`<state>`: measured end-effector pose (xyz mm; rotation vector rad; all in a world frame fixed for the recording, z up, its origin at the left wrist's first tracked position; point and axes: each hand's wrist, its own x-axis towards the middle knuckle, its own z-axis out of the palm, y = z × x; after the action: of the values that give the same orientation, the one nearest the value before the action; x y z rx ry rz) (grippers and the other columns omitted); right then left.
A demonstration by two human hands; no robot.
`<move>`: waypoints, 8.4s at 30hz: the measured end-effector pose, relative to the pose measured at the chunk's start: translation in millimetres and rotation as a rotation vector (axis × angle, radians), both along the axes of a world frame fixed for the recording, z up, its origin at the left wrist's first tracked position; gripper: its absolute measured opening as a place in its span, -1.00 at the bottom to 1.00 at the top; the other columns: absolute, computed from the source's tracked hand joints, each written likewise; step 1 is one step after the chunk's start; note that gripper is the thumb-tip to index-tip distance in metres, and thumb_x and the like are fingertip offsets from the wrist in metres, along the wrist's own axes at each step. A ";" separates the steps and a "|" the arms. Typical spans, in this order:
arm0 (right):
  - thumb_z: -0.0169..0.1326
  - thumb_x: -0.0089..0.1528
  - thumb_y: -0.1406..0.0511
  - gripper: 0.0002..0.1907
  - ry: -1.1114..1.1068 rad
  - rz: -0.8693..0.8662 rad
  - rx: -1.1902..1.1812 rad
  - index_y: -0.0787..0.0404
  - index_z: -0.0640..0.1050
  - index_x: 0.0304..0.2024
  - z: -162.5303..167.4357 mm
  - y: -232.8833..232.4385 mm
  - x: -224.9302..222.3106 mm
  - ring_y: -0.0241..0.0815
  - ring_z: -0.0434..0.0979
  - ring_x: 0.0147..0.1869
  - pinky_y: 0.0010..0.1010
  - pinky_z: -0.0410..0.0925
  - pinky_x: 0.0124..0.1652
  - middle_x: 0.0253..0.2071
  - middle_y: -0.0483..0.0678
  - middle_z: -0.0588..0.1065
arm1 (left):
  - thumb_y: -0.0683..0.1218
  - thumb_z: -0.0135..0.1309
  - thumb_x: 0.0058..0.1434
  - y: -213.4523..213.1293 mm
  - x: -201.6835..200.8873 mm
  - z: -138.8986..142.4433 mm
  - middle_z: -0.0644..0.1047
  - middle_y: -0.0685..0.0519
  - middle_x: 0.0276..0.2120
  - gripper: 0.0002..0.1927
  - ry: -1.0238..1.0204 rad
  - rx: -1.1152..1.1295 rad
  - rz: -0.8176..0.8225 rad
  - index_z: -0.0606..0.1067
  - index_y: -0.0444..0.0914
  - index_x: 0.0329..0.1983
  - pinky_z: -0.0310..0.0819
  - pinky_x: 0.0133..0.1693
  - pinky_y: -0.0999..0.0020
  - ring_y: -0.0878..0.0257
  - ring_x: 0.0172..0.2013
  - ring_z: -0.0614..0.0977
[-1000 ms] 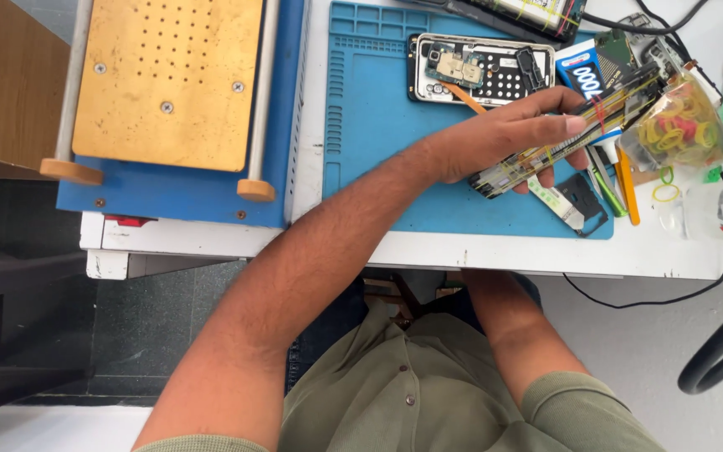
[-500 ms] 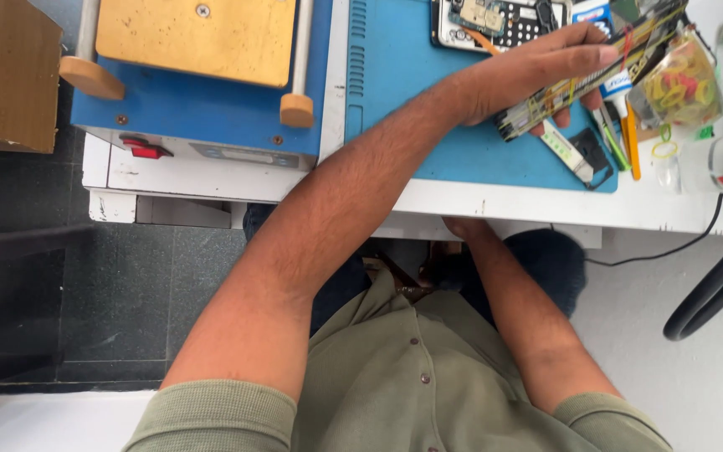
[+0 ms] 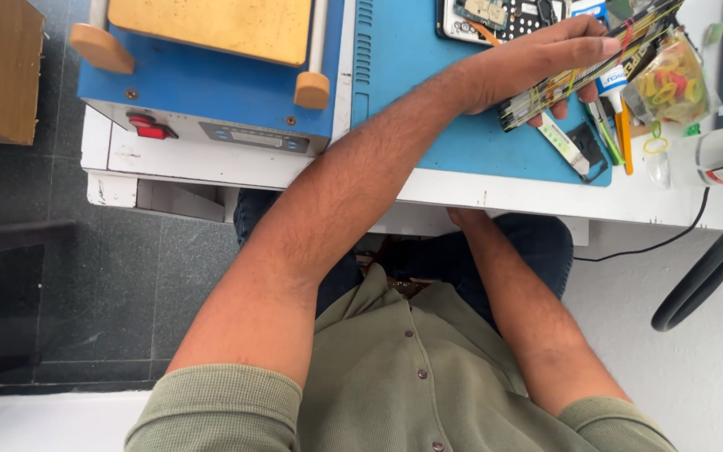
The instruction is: The person handles two disassembled smartphones, repeatedly wrapping and unwrapping rubber bands around them to hold the internal components together. They rotate the phones, adjust the bands, and place one phone on the table while continuing to manipulate the other.
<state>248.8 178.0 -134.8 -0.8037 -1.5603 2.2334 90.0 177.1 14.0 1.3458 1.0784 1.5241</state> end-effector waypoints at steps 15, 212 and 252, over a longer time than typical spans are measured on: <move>-0.02 0.41 0.06 -0.41 -0.137 0.052 0.297 0.23 0.30 0.38 -12.3 15.4 14.4 -0.14 0.43 0.32 -0.23 0.40 0.18 0.31 0.04 0.39 | 0.45 -0.14 0.28 -4.9 2.8 -0.2 0.67 0.01 -0.19 -0.31 0.036 -0.032 -0.038 0.33 -0.13 0.21 0.79 -0.48 0.50 0.39 -0.38 0.76; 0.11 0.44 0.40 -0.40 0.469 0.306 0.749 0.19 0.30 0.51 208.6 120.0 -52.1 -0.40 0.50 0.06 -0.55 0.42 0.10 0.01 -0.13 0.52 | 0.41 -0.53 0.49 -49.0 -32.2 23.2 0.56 -0.33 0.05 -0.15 -0.868 0.070 -0.315 0.30 -0.35 0.41 0.68 0.03 -0.17 -0.10 0.03 0.67; 0.13 0.43 0.36 -0.60 0.415 0.190 0.776 0.19 0.50 0.32 205.9 120.3 -56.3 -0.46 0.47 -0.11 -0.60 0.42 -0.09 -0.16 -0.22 0.50 | 0.46 -0.50 0.41 -49.5 -27.7 20.5 0.56 -0.32 0.02 -0.11 -0.802 0.014 -0.214 0.30 -0.32 0.39 0.70 -0.03 -0.14 -0.07 0.00 0.68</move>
<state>192.5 298.3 71.2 0.0270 -2.0837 1.5202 62.3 127.6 34.5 0.6964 0.4012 1.6745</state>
